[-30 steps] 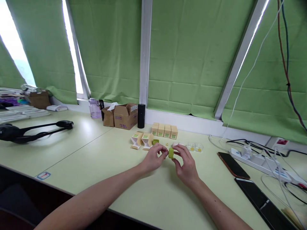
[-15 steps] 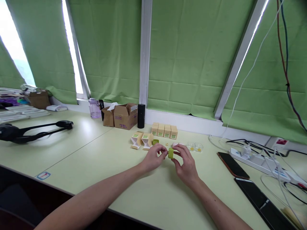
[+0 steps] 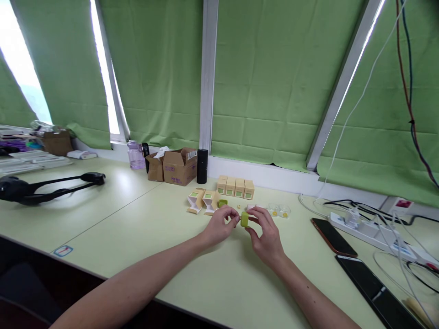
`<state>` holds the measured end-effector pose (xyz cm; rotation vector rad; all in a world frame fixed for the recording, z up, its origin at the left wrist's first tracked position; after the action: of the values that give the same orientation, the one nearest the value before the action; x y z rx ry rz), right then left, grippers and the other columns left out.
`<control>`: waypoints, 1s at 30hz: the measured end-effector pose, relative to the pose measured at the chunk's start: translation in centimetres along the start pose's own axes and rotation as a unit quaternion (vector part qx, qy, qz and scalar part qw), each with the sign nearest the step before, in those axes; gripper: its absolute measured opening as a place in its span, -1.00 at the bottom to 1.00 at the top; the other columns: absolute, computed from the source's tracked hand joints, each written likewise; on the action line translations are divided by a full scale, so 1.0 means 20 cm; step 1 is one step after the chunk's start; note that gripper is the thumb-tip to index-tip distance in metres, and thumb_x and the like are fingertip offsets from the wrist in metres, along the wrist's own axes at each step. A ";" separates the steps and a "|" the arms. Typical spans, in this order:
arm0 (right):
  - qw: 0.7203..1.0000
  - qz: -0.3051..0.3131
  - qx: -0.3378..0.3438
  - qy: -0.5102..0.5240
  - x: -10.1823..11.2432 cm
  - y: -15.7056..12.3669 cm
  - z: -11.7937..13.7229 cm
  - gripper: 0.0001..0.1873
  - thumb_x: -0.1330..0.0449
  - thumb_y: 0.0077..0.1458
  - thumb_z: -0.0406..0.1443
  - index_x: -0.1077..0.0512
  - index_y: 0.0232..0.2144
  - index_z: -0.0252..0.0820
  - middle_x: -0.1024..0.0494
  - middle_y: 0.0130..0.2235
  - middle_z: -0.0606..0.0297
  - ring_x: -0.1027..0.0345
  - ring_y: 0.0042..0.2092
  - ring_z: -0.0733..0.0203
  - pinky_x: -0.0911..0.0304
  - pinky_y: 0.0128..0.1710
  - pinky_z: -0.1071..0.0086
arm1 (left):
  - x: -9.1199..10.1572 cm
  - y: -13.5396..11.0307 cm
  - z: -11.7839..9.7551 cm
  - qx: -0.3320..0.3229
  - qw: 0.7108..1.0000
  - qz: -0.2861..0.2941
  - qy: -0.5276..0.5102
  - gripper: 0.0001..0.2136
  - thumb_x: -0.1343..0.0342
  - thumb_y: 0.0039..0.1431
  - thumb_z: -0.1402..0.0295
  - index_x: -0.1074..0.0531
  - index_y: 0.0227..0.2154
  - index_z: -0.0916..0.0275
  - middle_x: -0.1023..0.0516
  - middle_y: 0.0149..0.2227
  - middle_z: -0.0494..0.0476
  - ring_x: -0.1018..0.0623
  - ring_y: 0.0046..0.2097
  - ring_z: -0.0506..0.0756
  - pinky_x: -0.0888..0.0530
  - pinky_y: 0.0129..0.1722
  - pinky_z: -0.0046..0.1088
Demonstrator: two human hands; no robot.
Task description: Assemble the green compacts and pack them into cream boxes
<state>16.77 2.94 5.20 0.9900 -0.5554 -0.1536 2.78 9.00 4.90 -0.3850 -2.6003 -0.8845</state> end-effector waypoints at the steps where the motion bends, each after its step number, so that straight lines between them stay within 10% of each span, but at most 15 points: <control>1: 1.000 0.000 0.000 -0.001 0.00 0.00 0.00 -0.54 -0.12 0.25 -0.43 -0.35 0.16 0.00 -0.37 0.11 0.08 -0.38 0.15 -0.03 -0.59 0.03 -0.02 | 0.00 0.00 0.00 0.000 1.000 -0.001 0.000 -0.82 -0.11 0.28 0.28 -0.46 -0.40 0.23 -0.50 -0.38 0.08 -0.47 -0.28 0.08 -0.38 -0.23 -0.36; 30: 1.000 -0.001 -0.014 0.005 0.00 0.00 -0.01 -0.56 -0.12 0.26 -0.42 -0.35 0.15 0.00 -0.37 0.12 0.10 -0.36 0.16 -0.01 -0.58 0.05 0.01 | 0.01 0.00 0.01 0.006 1.000 0.000 -0.006 -0.80 -0.11 0.28 0.25 -0.44 -0.43 0.22 -0.49 -0.41 0.06 -0.46 -0.27 0.09 -0.38 -0.22 -0.36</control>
<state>16.94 3.12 5.21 0.9631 -0.5421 -0.1584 2.57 9.20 4.88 -0.3886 -2.6154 -0.8676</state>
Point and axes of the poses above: each hand's wrist, its own y-axis towards the middle knuckle, its own x-axis out of the back of the hand, z = x × y, the point moved 10 cm from there along y, towards the middle knuckle
